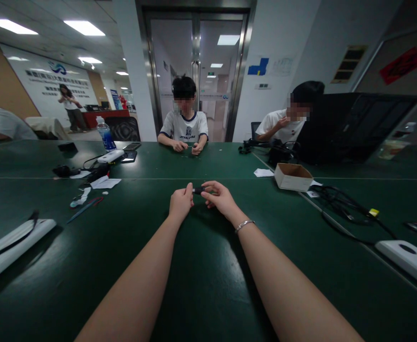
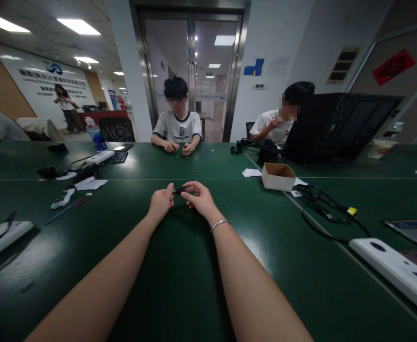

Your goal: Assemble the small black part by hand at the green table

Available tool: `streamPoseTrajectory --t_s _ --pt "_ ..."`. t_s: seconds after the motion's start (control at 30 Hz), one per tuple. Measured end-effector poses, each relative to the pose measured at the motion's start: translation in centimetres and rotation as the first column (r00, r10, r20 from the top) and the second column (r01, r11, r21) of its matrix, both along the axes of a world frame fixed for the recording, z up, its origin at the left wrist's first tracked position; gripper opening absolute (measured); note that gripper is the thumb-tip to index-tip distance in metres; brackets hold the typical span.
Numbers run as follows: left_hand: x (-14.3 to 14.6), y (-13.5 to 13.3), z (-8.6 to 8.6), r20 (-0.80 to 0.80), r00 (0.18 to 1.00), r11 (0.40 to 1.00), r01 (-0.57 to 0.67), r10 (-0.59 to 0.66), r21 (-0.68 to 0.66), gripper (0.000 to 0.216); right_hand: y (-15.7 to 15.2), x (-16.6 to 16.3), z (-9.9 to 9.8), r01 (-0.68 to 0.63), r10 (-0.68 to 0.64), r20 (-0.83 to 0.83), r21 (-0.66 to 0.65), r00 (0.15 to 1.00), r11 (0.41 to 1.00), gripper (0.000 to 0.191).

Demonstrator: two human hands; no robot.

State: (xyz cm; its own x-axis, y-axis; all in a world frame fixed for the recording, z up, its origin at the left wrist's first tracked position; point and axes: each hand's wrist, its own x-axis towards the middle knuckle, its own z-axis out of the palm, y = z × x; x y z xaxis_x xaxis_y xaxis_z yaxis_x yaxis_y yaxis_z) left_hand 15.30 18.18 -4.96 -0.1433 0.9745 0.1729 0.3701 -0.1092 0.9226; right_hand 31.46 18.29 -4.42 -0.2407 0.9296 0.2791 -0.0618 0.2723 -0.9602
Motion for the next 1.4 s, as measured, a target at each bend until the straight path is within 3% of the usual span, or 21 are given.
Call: streamPoseTrajectory --t_s 0.3,0.47,0.7,0.87,1.2,1.4 --pt "0.1 0.2 0.0 0.038 0.997 0.997 0.074 -0.073 -0.018 0.054 0.3 0.5 -0.4 -0.033 0.031 -0.052 -0.03 0.998 0.999 0.041" --pt "0.2 0.1 -0.3 -0.05 0.997 0.997 0.053 -0.05 0.054 0.056 0.3 0.5 -0.3 -0.024 0.015 -0.087 -0.1 0.996 0.995 0.04" --pt "0.2 -0.1 -0.6 -0.049 0.987 0.977 0.158 -0.152 0.144 0.037 0.2 0.7 -0.2 -0.012 -0.025 -0.149 -0.241 0.989 0.97 0.029" --pt "0.1 -0.2 -0.7 -0.114 0.971 0.958 0.228 -0.21 0.174 0.027 0.3 0.9 -0.1 -0.02 -0.03 -0.171 -0.284 0.985 0.959 0.032" --pt "0.2 -0.8 0.1 -0.266 0.931 0.944 0.296 -0.251 0.145 0.028 0.7 1.2 -0.5 -0.03 -0.027 -0.184 -0.301 0.983 0.953 0.035" --pt "0.3 -0.1 -0.6 -0.159 0.949 0.953 0.289 -0.272 0.089 0.036 1.0 1.2 -0.9 -0.065 0.011 -0.195 -0.273 0.981 0.96 0.035"
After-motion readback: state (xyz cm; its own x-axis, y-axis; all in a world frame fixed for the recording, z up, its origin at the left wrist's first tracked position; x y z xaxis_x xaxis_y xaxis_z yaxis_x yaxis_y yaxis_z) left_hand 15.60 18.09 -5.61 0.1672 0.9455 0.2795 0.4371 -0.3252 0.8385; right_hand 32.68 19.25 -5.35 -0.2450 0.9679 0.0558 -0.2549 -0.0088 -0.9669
